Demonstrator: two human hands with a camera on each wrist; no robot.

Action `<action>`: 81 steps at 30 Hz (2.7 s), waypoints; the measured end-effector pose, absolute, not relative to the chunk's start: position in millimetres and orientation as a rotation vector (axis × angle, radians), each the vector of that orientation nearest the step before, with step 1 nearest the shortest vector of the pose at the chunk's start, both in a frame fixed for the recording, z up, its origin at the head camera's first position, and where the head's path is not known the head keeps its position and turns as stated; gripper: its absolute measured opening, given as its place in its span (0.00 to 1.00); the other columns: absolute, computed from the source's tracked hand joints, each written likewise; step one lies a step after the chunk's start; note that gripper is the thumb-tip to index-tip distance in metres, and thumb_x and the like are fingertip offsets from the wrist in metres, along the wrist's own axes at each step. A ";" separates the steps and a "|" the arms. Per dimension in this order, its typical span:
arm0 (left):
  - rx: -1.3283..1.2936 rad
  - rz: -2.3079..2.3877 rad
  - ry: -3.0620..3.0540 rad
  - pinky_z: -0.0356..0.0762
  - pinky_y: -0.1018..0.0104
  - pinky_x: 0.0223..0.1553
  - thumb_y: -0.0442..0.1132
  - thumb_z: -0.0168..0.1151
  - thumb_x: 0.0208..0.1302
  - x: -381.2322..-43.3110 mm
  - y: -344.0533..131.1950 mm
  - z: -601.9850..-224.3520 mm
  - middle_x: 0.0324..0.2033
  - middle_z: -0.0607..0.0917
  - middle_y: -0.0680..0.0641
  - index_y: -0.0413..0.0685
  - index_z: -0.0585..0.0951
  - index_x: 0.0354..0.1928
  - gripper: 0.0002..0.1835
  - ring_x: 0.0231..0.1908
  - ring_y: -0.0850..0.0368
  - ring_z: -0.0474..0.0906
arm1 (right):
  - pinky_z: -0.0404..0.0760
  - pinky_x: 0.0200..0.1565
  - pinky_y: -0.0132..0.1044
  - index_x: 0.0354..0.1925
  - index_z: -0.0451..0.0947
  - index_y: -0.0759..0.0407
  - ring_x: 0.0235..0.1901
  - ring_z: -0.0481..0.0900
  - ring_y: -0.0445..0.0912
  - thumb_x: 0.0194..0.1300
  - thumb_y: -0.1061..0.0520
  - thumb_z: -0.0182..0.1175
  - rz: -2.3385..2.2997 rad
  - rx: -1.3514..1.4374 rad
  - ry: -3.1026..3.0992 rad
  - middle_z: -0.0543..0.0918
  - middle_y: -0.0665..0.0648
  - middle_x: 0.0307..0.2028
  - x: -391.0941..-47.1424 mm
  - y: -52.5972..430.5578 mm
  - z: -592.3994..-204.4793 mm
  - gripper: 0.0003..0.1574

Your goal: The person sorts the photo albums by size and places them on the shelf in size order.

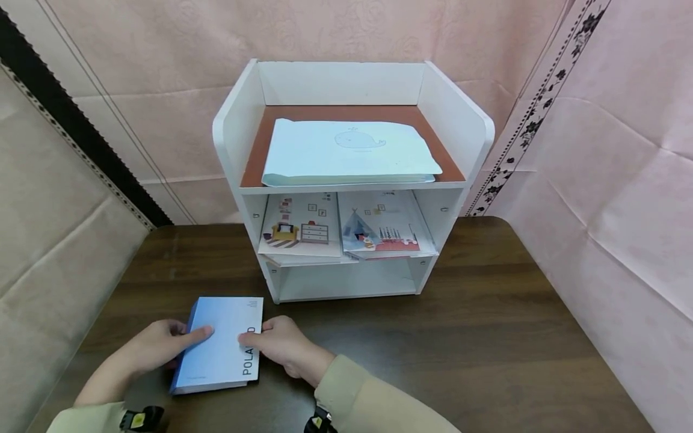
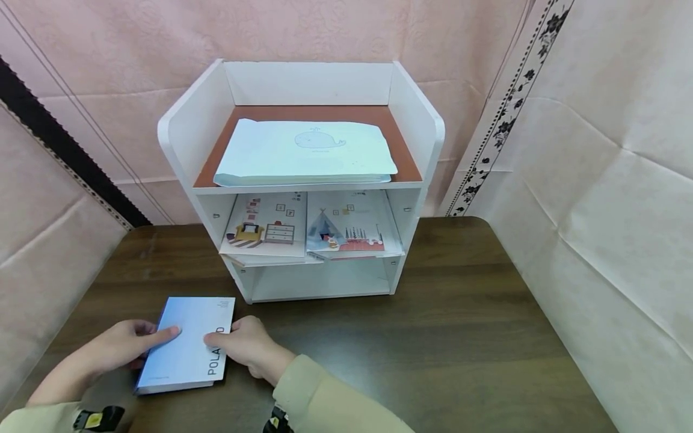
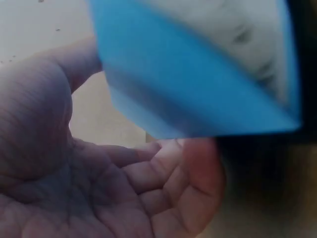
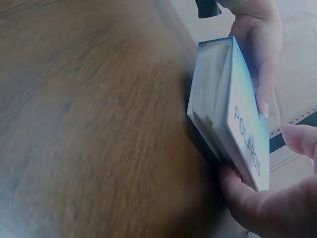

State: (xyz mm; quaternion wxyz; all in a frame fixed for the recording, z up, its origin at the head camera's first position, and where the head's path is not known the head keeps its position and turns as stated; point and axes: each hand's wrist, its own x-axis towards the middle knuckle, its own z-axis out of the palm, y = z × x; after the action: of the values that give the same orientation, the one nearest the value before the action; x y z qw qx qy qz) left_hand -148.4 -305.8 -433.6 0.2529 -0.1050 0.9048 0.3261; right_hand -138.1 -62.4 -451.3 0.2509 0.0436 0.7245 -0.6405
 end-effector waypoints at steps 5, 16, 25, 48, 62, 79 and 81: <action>-0.269 1.043 2.322 0.82 0.57 0.36 0.66 0.61 0.59 -143.2 -307.9 -434.4 0.36 0.79 0.42 0.30 0.73 0.46 0.39 0.35 0.53 0.78 | 0.76 0.42 0.43 0.41 0.78 0.65 0.36 0.75 0.43 0.55 0.50 0.72 -1.640 0.053 2.062 0.81 0.51 0.32 -138.7 -55.7 -451.0 0.23; -0.171 1.261 2.160 0.81 0.48 0.41 0.54 0.60 0.67 -139.8 -309.4 -435.1 0.39 0.83 0.42 0.25 0.62 0.58 0.38 0.42 0.47 0.81 | 0.67 0.26 0.36 0.38 0.79 0.55 0.24 0.69 0.44 0.57 0.46 0.70 -1.528 -0.084 2.134 0.79 0.49 0.28 -139.2 -35.8 -448.6 0.17; -0.037 1.330 2.131 0.80 0.48 0.43 0.51 0.60 0.67 -135.7 -300.3 -428.6 0.41 0.83 0.41 0.23 0.58 0.61 0.39 0.45 0.46 0.80 | 0.79 0.35 0.40 0.43 0.77 0.56 0.31 0.81 0.45 0.61 0.51 0.68 -1.615 -0.158 2.035 0.82 0.51 0.31 -142.5 -20.2 -448.7 0.15; 0.044 1.553 2.083 0.82 0.51 0.41 0.49 0.64 0.65 -126.5 -226.2 -433.5 0.45 0.83 0.40 0.30 0.58 0.62 0.38 0.45 0.46 0.82 | 0.84 0.39 0.44 0.55 0.76 0.53 0.41 0.84 0.48 0.71 0.52 0.57 -1.718 -0.377 1.832 0.85 0.53 0.42 -150.9 53.6 -454.7 0.17; 0.003 1.722 2.078 0.81 0.50 0.42 0.52 0.70 0.58 -124.6 -176.1 -444.0 0.47 0.82 0.38 0.34 0.62 0.60 0.39 0.45 0.45 0.82 | 0.83 0.39 0.45 0.58 0.75 0.54 0.41 0.84 0.50 0.72 0.49 0.56 -1.727 -0.416 1.935 0.85 0.55 0.43 -149.5 96.6 -454.0 0.20; -0.066 1.859 2.057 0.81 0.50 0.44 0.54 0.70 0.57 -123.4 -138.8 -455.7 0.49 0.80 0.35 0.36 0.61 0.60 0.40 0.46 0.45 0.82 | 0.82 0.44 0.44 0.58 0.75 0.58 0.44 0.84 0.51 0.70 0.49 0.59 -1.735 -0.353 1.901 0.85 0.58 0.45 -145.7 124.9 -462.7 0.23; -0.073 1.871 2.058 0.81 0.49 0.44 0.54 0.70 0.57 -123.1 -135.3 -456.4 0.49 0.80 0.35 0.36 0.61 0.60 0.40 0.45 0.46 0.82 | 0.82 0.44 0.44 0.57 0.75 0.57 0.44 0.84 0.51 0.69 0.50 0.59 -1.723 -0.363 1.899 0.85 0.58 0.45 -145.7 125.9 -461.6 0.22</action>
State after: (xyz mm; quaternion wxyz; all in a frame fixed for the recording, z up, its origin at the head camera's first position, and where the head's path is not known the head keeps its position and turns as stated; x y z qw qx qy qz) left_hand -123.1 -135.3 -456.4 0.1787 -0.0259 0.7278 0.6616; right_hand -145.7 125.9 -461.6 0.2723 -0.1350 0.7055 -0.6402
